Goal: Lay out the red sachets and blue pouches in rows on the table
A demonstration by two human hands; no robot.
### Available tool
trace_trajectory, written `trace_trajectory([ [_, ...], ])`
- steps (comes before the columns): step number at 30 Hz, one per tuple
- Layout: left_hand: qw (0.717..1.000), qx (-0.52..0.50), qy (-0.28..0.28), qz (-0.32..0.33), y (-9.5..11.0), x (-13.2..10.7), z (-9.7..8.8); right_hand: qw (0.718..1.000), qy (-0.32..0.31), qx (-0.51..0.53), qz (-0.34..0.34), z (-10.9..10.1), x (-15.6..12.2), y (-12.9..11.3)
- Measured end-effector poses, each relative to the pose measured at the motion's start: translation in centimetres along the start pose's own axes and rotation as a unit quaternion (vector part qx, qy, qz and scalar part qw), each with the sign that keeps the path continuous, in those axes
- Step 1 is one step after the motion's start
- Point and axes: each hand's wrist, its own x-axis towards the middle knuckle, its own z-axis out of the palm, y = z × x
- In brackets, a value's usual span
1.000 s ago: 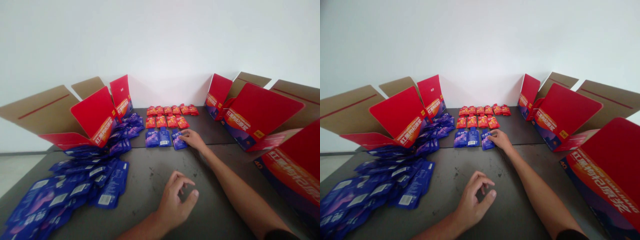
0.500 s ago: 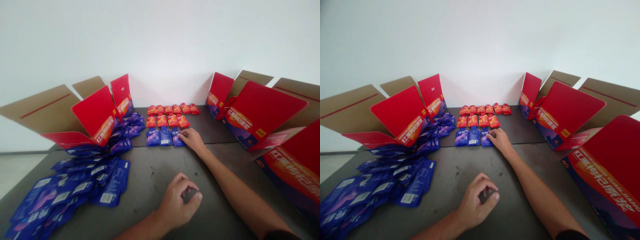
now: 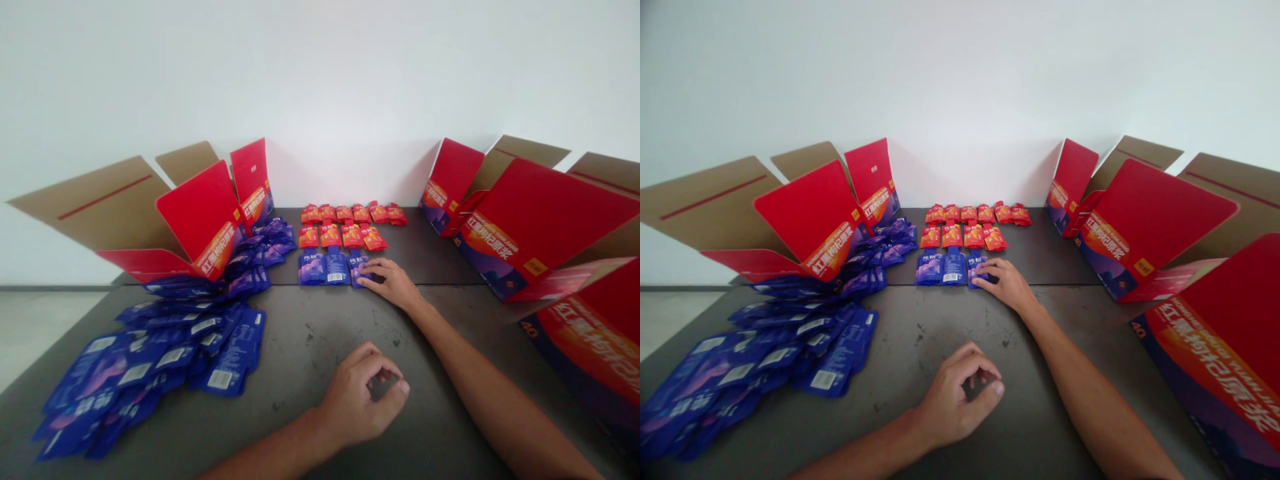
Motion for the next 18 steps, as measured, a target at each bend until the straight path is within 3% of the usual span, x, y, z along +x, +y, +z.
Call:
trace_trajectory([
  [14, 1.000, 0.010, -0.009, 0.019, 0.03, 0.21, -0.06, 1.000, 0.006, -0.005, 0.009, 0.26, 0.48, -0.70],
  [18, 0.999, 0.018, -0.026, 0.009, 0.13, 0.20, -0.10, 0.999, 0.037, -0.022, 0.008, -0.09, 0.55, -0.98],
])
